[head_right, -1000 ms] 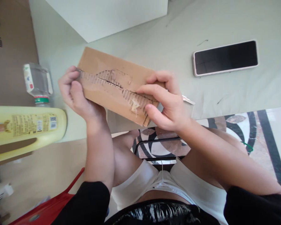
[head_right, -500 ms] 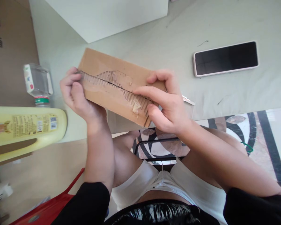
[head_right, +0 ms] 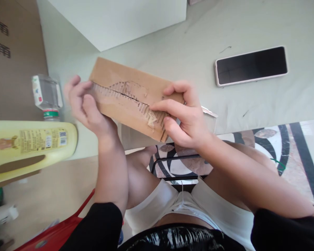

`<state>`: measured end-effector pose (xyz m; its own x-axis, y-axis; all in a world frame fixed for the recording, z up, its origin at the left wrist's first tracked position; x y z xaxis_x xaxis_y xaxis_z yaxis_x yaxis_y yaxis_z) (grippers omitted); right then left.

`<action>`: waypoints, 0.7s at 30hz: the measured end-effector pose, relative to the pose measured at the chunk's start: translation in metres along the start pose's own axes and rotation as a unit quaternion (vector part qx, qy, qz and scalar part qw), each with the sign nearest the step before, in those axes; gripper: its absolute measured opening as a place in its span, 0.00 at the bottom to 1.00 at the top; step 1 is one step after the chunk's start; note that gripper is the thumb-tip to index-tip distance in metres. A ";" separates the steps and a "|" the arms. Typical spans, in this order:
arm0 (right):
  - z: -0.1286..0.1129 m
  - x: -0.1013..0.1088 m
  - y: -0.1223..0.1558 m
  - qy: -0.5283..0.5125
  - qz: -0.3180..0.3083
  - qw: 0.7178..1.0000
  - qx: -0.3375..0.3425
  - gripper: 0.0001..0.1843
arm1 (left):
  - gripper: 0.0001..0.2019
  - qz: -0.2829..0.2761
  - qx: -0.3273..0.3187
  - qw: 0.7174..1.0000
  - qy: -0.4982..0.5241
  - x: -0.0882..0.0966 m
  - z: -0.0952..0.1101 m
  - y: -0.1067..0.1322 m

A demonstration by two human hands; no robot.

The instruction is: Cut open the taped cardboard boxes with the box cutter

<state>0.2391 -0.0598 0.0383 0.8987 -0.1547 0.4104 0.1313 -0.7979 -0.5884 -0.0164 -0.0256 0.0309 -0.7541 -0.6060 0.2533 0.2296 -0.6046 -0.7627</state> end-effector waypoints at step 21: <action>-0.004 0.005 0.000 -0.014 -0.066 0.998 0.011 0.19 | 0.17 -0.082 0.019 0.996 -0.026 0.002 0.002 0.002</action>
<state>0.2424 -0.0628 0.0431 0.8848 -0.0324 0.4649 0.2576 -0.7973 -0.5458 -0.0164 -0.0290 0.0316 -0.7508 -0.5225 0.4042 0.1298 -0.7166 -0.6853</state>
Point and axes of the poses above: each hand's wrist, its own y-axis away from the middle knuckle, its own x-axis out of the back of the hand, z = x × y, the point moved 1 cm from there along -y, towards the middle knuckle, and after that the axes turned 6 degrees about -x, right-handed, at the moved point
